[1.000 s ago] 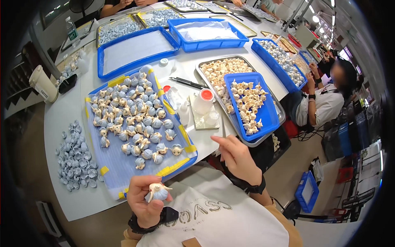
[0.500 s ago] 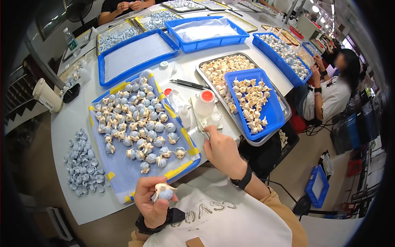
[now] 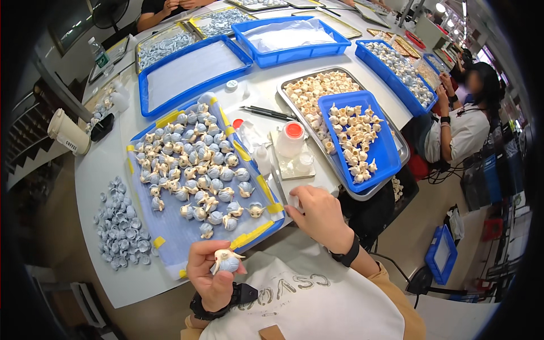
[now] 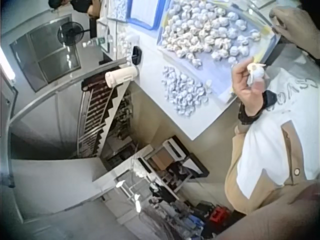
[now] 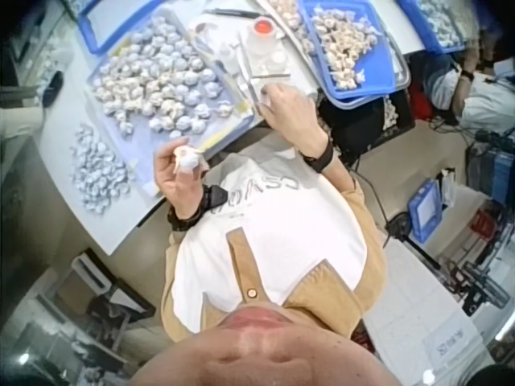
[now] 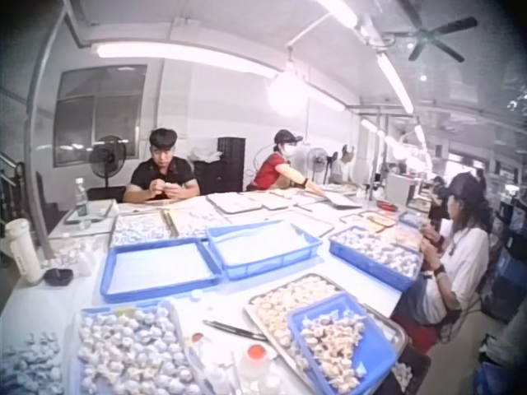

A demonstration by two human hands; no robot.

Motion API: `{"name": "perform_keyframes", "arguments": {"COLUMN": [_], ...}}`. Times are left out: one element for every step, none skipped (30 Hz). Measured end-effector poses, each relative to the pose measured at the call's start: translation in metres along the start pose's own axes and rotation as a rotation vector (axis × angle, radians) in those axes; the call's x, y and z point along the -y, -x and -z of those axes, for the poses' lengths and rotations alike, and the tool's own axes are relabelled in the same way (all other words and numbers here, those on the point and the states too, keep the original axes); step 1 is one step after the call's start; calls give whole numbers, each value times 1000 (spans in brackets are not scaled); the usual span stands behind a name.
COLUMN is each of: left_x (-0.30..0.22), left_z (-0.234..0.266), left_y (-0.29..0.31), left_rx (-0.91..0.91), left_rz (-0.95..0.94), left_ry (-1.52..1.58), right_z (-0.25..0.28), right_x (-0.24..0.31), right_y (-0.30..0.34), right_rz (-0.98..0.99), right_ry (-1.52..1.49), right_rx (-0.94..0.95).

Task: The person assembles small figurines by applying glue to the base of a head piece and attaching it to a body piece. They handle the components one at a time, using a small bottle to apply adhesive and tweezers to adjust the parts before placing the finished units on a tray.

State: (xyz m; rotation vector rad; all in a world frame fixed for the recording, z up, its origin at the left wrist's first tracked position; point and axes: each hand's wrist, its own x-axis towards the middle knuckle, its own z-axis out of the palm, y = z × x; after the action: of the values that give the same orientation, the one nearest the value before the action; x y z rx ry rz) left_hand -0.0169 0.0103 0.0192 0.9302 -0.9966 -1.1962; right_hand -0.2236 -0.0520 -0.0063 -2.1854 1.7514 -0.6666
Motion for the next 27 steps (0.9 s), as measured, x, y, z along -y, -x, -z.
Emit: {"name": "perform_keyframes", "arguments": {"left_x": [0,1,1,1,2,2,2,2,3,2,2,1,0,2,5,7,9,11,12,8,6,5,4,3,1,1,2], "left_z": [0,0,0,0,-1,-1,-2,-1,0,0,0,1,2,2,2,1,2,3,4,2,2,3,2,3,3,4,5], "left_y": [0,-1,-1,-1,-2,-2,-3,-3,-3,-3,-4,-4,-4,-4,-3,-4,-6,-7,-7,-8,-8,-8,-9,-9,-9,-8,-8], "left_rx": [9,20,31,28,25,23,27,25,23,29,34,24,45,64,85,123,160,196,234,246,253,261,274,284,295,308,326], "left_rz": [5,12,19,17,18,19,28,34,39,42,45,49,33,19,10,-23,-51,-78,-104,-103,-126,-149,-176,-183,-189,-191,-214], "left_ry": [-2,-2,-3,4,10,17,14,10,7,18,29,39,47,55,60,77,52,26,-1,10,-6,-23,-39,-57,-75,-92,-100], "right_z": [-2,-4,-7,-11,-16,-19,-18,-19,-20,-19,-17,-16,-12,-5,1,7,15,16,17,17,17,16,17,19,19,18,16], "right_x": [-1,-2,-4,-7,-10,-12,-12,-10,-9,-8,-8,-6,-2,2,5,8,12,15,18,22,27,32,37,43,48,50,52], "right_y": [-1,-2,-4,-6,-9,-11,-13,-14,-15,-14,-12,-10,-10,-8,-4,-1,2,6,9,9,9,9,8,5,3,3,0], "right_rz": [6,8,11,25,38,50,30,17,4,13,24,42,53,64,67,121,190,230,267,289,309,328,368,407,445,508,545], "right_ry": [-5,-8,-12,-13,-15,-16,-28,-41,-55,-77,-100,-128,-173,-220,-269,-396,-483,-601,-721,-769,-816,-863,-897,-930,-964,-973,-970], "right_rx": [-5,-9,-14,-51,-87,-122,-126,-129,-131,-159,-187,-203,-206,-206,-204,-207,-187,-136,-85,-36,13,60,67,74,81,102,100]}}
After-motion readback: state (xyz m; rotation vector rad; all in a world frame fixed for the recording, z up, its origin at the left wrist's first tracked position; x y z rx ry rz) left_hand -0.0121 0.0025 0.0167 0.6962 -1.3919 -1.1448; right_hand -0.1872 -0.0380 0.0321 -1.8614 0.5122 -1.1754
